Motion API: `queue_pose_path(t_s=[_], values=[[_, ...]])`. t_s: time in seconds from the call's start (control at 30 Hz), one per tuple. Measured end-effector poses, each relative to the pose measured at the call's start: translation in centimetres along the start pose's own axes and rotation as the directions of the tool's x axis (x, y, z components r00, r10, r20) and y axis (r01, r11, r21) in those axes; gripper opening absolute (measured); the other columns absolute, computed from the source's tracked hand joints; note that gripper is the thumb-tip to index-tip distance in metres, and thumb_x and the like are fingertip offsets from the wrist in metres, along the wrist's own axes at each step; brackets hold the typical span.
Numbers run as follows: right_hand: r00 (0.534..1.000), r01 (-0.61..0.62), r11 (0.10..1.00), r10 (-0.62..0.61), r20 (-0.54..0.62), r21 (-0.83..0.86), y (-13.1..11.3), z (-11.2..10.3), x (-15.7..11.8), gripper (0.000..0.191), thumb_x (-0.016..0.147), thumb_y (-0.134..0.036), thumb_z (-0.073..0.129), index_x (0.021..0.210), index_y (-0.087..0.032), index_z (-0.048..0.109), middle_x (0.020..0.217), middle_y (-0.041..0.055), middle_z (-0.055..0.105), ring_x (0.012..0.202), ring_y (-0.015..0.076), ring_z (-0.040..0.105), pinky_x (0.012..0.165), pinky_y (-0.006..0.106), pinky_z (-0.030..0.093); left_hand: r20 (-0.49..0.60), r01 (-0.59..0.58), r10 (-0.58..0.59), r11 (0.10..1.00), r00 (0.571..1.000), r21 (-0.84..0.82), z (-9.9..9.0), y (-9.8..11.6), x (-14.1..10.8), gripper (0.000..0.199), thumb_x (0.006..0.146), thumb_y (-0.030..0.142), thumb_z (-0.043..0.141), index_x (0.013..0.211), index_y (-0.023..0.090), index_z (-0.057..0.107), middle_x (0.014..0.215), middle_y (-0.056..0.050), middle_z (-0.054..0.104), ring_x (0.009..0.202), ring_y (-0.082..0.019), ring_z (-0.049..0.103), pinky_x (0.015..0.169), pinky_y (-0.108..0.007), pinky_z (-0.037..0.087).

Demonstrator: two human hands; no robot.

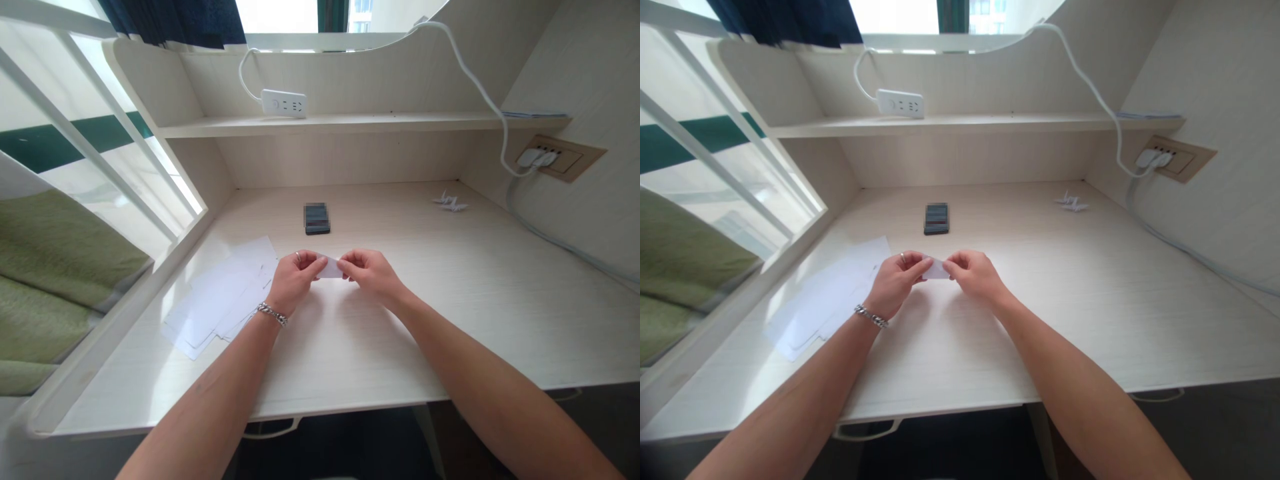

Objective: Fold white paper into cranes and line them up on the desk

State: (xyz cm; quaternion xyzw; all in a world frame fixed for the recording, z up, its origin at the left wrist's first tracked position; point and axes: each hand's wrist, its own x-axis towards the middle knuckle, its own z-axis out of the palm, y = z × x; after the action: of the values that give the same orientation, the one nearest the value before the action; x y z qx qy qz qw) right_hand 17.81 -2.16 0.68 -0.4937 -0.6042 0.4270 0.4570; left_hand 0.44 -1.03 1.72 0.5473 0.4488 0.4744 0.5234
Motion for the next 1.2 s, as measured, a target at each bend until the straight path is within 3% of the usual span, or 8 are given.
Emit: queue_pose_path(t_s=[0.1, 0.17, 0.3, 0.53, 0.67, 0.83, 1.2], values=[[0.984, -0.008, 0.995, 0.026, 0.177, -0.101, 0.0, 0.3, -0.3, 0.018, 0.08, -0.032, 0.06, 0.072, -0.017, 0.065, 0.067, 0.0024, 0.065, 0.064, 0.0144, 0.058, 0.061, 0.028, 0.043, -0.013, 0.016, -0.017, 0.999, 1.0, -0.048, 0.1, -0.1, 0.1, 0.036, 0.066, 0.042, 0.079, 0.08, 0.012, 0.066, 0.069, -0.003, 0.065, 0.063, -0.014, 0.06, 0.061, -0.028, 0.048], [0.974, -0.021, 0.995, 0.043, 0.222, -0.099, 0.0, 0.5, -0.4, 0.018, 0.08, -0.031, 0.059, 0.069, -0.017, 0.064, 0.066, 0.0023, 0.064, 0.063, 0.0143, 0.059, 0.06, 0.027, 0.043, -0.003, 0.037, -0.037, 0.997, 0.999, -0.069, 0.2, -0.1, 0.0, 0.039, 0.065, 0.042, 0.08, 0.084, 0.012, 0.066, 0.068, -0.002, 0.065, 0.061, -0.013, 0.059, 0.058, -0.028, 0.048], [0.991, -0.033, 0.999, 0.035, 0.126, -0.011, 0.0, 0.5, -0.3, 0.018, 0.079, -0.033, 0.062, 0.07, -0.017, 0.061, 0.067, 0.002, 0.064, 0.062, 0.0132, 0.057, 0.06, 0.027, 0.044, 0.066, 0.084, -0.077, 0.99, 0.995, -0.113, 0.2, 0.0, -0.3, 0.043, 0.061, 0.035, 0.084, 0.092, 0.012, 0.064, 0.078, -0.005, 0.069, 0.071, -0.015, 0.065, 0.067, -0.029, 0.051], [0.996, -0.071, 0.976, 0.058, 0.069, 0.208, -0.7, -0.3, -0.1, 0.025, 0.071, -0.035, 0.073, 0.087, -0.017, 0.066, 0.076, 0.0024, 0.067, 0.066, 0.014, 0.061, 0.062, 0.028, 0.048, 0.176, 0.049, -0.062, 0.996, 0.982, 0.075, -0.3, 0.1, -0.4, 0.028, 0.061, 0.025, 0.081, 0.077, 0.012, 0.063, 0.066, -0.003, 0.066, 0.061, -0.013, 0.06, 0.059, -0.027, 0.047], [0.996, -0.084, 0.96, 0.078, 0.034, 0.267, -0.7, -0.5, 0.0, 0.022, 0.066, -0.032, 0.077, 0.076, -0.015, 0.067, 0.068, 0.0019, 0.065, 0.062, 0.0131, 0.06, 0.064, 0.03, 0.05, 0.177, -0.009, -0.018, 0.989, 0.984, 0.147, -0.1, 0.1, -0.4, 0.022, 0.066, 0.027, 0.078, 0.076, 0.012, 0.065, 0.067, -0.003, 0.066, 0.061, -0.013, 0.06, 0.058, -0.026, 0.046], [0.989, -0.147, 0.949, 0.138, 0.052, 0.278, -1.1, -0.6, -0.1, 0.019, 0.064, -0.028, 0.078, 0.071, -0.016, 0.066, 0.066, 0.0022, 0.066, 0.061, 0.0139, 0.061, 0.064, 0.031, 0.051, 0.115, -0.044, 0.036, 0.997, 0.993, 0.063, 0.1, 0.0, -0.4, 0.027, 0.068, 0.03, 0.078, 0.084, 0.011, 0.068, 0.072, -0.005, 0.07, 0.063, -0.013, 0.061, 0.059, -0.026, 0.047], [0.981, -0.186, 0.891, 0.147, 0.125, 0.415, -1.4, -0.8, -0.4, 0.014, 0.061, -0.02, 0.079, 0.072, -0.016, 0.07, 0.065, 0.0003, 0.065, 0.059, 0.0124, 0.061, 0.061, 0.028, 0.049, 0.139, -0.01, 0.024, 0.995, 0.99, -0.102, 0.1, 0.8, -0.9, 0.017, 0.064, 0.02, 0.08, 0.079, 0.014, 0.075, 0.066, -0.002, 0.069, 0.06, -0.011, 0.058, 0.059, -0.025, 0.047]])
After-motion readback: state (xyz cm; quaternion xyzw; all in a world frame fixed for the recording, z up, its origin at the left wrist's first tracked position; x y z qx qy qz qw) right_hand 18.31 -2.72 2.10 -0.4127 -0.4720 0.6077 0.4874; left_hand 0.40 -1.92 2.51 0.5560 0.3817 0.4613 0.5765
